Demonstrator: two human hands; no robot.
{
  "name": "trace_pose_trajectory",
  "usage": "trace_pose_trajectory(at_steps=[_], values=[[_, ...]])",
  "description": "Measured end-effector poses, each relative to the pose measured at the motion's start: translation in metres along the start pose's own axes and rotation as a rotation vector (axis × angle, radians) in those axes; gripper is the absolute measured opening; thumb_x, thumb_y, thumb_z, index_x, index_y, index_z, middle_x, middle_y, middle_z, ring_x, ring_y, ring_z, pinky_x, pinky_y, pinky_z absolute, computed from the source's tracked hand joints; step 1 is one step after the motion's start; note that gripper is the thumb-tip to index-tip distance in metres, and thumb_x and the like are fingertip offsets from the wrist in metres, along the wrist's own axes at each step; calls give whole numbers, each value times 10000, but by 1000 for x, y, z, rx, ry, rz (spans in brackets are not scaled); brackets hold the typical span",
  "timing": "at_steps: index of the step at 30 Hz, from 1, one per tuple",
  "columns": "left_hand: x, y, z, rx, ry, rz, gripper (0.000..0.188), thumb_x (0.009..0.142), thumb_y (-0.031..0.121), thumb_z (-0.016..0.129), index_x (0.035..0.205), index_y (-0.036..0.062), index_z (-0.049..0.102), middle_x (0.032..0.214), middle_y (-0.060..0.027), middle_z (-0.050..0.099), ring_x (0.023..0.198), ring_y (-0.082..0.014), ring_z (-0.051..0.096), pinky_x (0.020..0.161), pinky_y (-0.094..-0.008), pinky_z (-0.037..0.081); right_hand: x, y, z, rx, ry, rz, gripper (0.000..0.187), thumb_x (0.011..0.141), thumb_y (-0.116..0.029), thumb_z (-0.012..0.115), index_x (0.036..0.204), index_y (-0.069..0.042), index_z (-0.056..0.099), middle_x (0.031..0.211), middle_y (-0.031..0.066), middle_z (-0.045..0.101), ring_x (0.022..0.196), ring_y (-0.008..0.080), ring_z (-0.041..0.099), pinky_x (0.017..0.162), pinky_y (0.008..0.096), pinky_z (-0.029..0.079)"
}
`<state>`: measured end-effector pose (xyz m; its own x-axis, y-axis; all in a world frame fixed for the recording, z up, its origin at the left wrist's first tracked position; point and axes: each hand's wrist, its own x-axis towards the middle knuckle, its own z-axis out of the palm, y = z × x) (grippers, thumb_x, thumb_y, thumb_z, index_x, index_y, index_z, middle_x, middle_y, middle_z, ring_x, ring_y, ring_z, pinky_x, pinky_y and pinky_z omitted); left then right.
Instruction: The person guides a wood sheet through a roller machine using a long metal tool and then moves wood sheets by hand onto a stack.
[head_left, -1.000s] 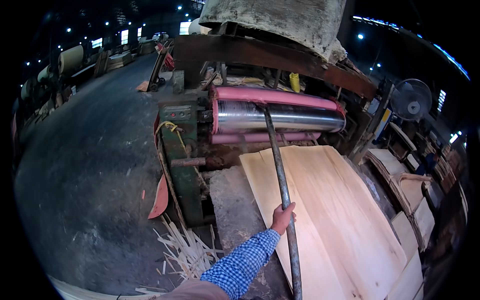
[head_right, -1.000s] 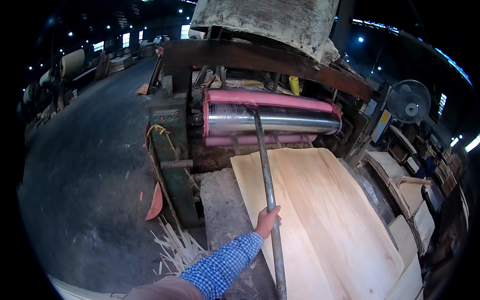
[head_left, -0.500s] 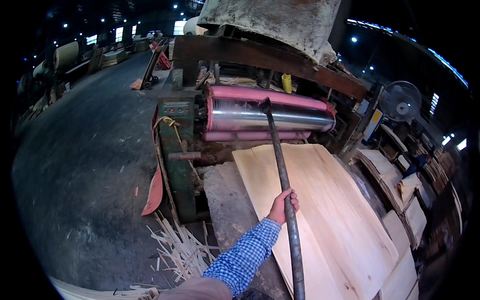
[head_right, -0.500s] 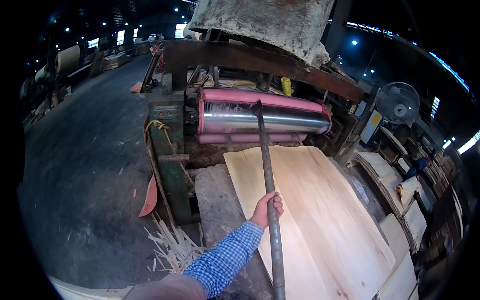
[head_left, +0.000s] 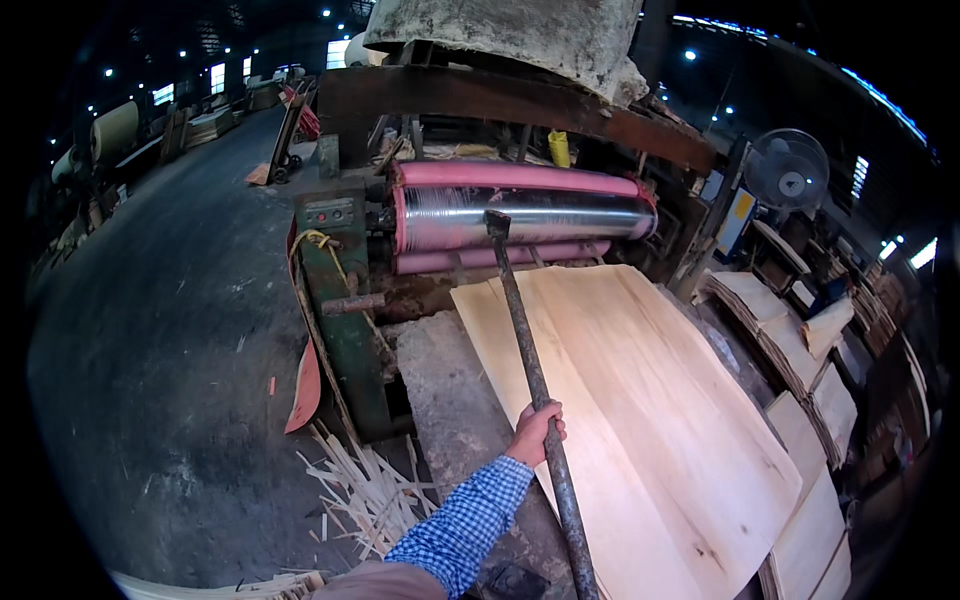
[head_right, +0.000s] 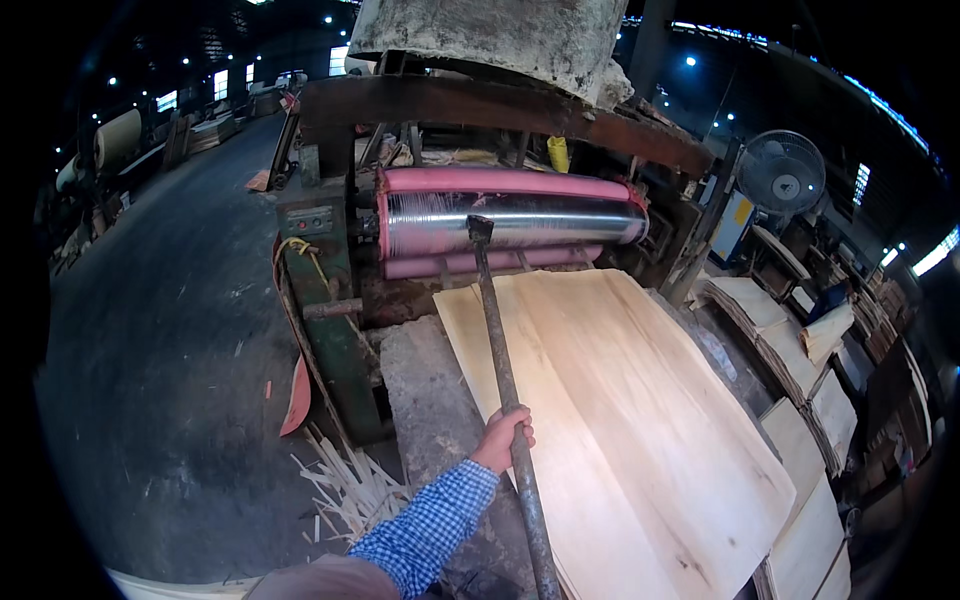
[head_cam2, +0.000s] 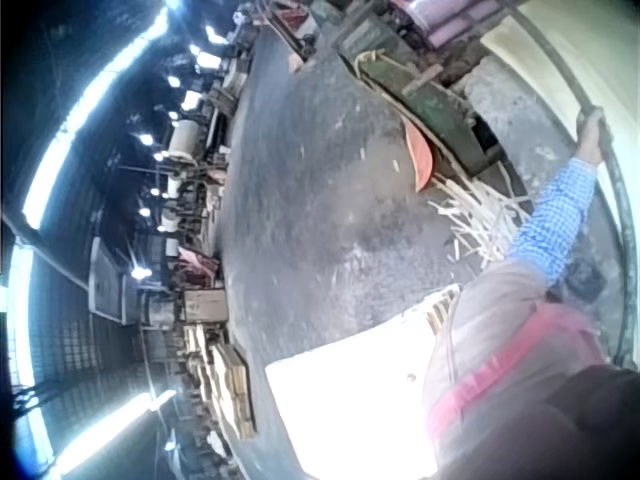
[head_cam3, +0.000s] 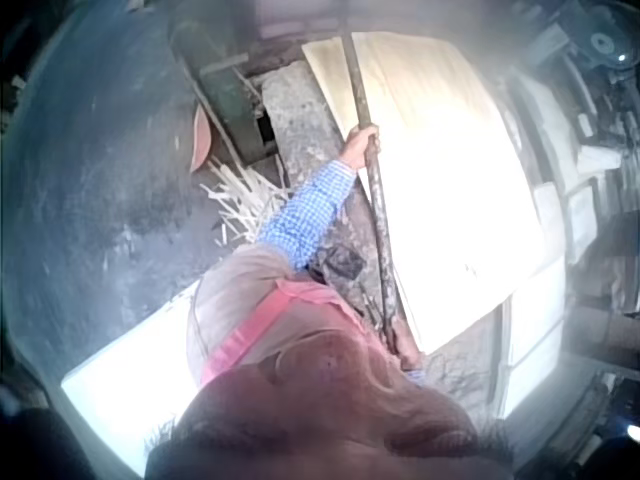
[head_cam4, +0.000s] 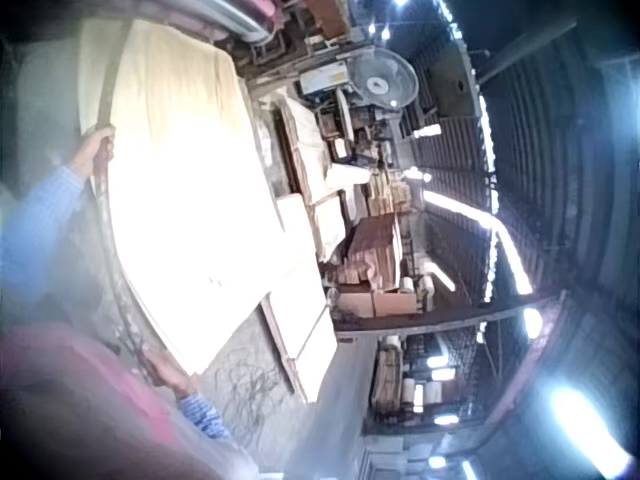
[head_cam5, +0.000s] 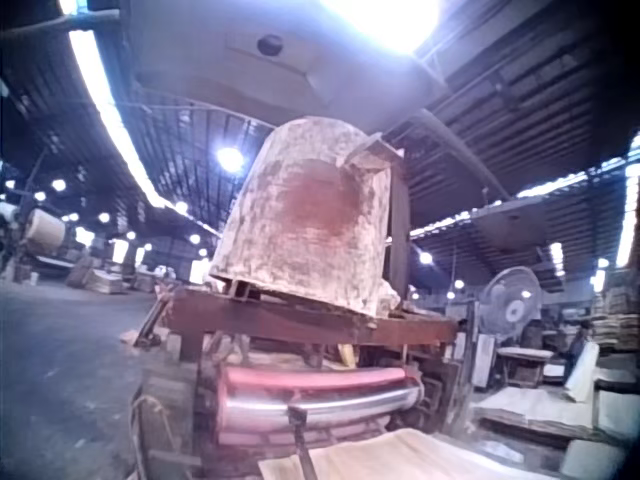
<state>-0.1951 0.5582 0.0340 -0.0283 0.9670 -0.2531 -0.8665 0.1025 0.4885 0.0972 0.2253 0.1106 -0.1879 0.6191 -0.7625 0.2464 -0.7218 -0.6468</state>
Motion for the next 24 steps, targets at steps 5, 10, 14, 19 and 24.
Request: trace_pose_trajectory(at_steps=[5, 10, 14, 19, 24], values=[[10, 3, -1, 22, 22, -2, 118, 818, 103, 603, 860, 82, 495, 669, -21, 502, 526, -122, 514, 447, -287, 457, 67, 20, -14, -445, 364, -306, 413, 884, -445, 489, 690, -87, 560, 534, -7, 491, 464, 120, 425, 429, 280, 328], [44, 36, -5, 89, -18, 71, 94, 816, 111, 586, 843, 71, 506, 665, -25, 508, 523, -124, 515, 443, -283, 454, 98, 20, -11, -762, 624, -451, 400, 877, -435, 505, 695, -83, 564, 539, -4, 496, 471, 126, 432, 436, 286, 336], [49, 50, -6, 119, -12, 115, 98, 809, 101, 578, 870, 62, 512, 671, -30, 512, 530, -126, 521, 452, -283, 456, 103, 19, -18, -769, 582, -482, 391, 871, -427, 518, 699, -79, 567, 543, -1, 501, 476, 131, 437, 442, 291, 343], [22, 17, -18, 45, -52, 73, 122, 806, 80, 568, 910, 70, 505, 685, -34, 513, 540, -133, 525, 469, -288, 462, 93, 32, -19, -756, 493, -457, 379, 863, -416, 533, 704, -74, 570, 548, 2, 507, 483, 137, 444, 448, 297, 351], [-1, 3, -27, -42, -51, 33, 128, 821, 83, 576, 930, 85, 509, 697, -24, 512, 547, -127, 524, 478, -285, 466, 75, 34, -14, -753, 416, -412, 368, 856, -406, 549, 710, -70, 574, 553, 5, 512, 490, 144, 450, 455, 303, 359]])
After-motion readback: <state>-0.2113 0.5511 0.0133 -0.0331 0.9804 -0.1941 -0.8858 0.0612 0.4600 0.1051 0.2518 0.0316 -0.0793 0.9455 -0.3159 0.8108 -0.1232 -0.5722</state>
